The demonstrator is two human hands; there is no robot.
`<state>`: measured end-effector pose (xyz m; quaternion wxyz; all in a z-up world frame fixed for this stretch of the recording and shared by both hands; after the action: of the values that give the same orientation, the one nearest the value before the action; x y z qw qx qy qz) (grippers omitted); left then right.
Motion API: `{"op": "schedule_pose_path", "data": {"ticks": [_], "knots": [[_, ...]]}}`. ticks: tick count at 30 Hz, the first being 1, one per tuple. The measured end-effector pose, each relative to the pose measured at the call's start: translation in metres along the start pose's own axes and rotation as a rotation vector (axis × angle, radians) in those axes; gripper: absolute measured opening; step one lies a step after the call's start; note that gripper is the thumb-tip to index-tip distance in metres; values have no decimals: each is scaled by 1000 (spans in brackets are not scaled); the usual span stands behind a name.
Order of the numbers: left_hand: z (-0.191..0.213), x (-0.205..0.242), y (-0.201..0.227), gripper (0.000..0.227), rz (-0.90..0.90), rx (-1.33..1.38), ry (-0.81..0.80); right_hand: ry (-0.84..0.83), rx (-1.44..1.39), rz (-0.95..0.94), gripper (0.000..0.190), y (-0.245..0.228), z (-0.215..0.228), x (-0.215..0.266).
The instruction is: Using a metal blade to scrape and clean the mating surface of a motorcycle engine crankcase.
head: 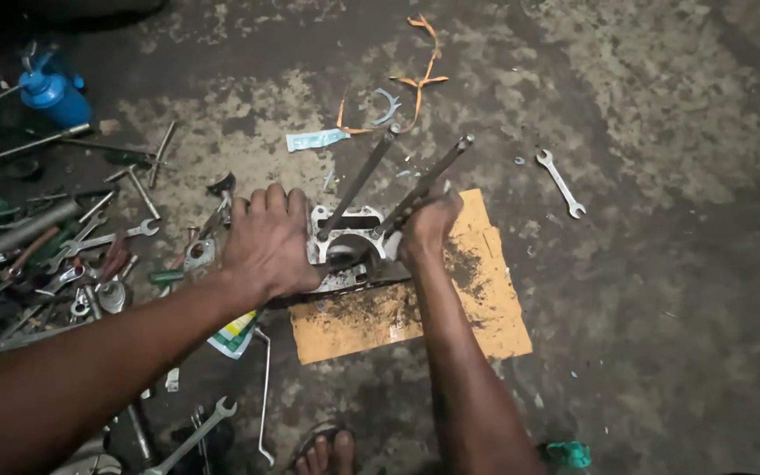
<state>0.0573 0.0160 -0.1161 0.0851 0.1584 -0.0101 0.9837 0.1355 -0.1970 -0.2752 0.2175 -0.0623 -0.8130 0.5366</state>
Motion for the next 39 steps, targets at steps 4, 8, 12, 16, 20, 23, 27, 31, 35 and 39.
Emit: {"op": "schedule_pose_path", "data": {"ticks": [4, 8, 12, 16, 20, 23, 27, 31, 35, 39], "knots": [[1, -1, 0, 95, -15, 76, 96, 78, -137, -55, 49, -31, 9, -25], [2, 6, 4, 96, -16, 71, 94, 96, -339, -60, 51, -17, 2, -39], [5, 6, 4, 96, -2, 85, 107, 103, -401, -87, 48, 11, -27, -40], [3, 5, 3, 96, -6, 82, 114, 111, -341, -35, 48, 3, -29, -35], [5, 4, 3, 94, 21, 102, 48, 20, -384, -91, 46, 18, -24, -54], [4, 5, 3, 93, 1, 126, 62, 76, -412, -147, 43, 10, -25, -48], [8, 5, 5, 91, -26, 129, 145, 144, -314, -28, 44, -14, -32, -20], [-1, 6, 4, 100, -1, 73, 63, 155, -251, 73, 47, -23, -32, -16], [-2, 3, 3, 102, -17, 84, 103, 228, -165, 73, 45, -24, -26, -19], [2, 3, 5, 96, -29, 90, 124, 164, -143, 97, 45, -28, -30, -18]]}}
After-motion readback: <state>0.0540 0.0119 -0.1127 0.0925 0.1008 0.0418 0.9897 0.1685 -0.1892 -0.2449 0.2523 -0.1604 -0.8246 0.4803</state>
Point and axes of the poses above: each hand's wrist, its own x-axis away from the middle knuckle, its own z-axis out of the back of the hand, y = z × x, the point moved 8 cm from there along -x, towards the middle knuckle, and after that the axes turned 10 degrees about x, right-handed, at the moved point
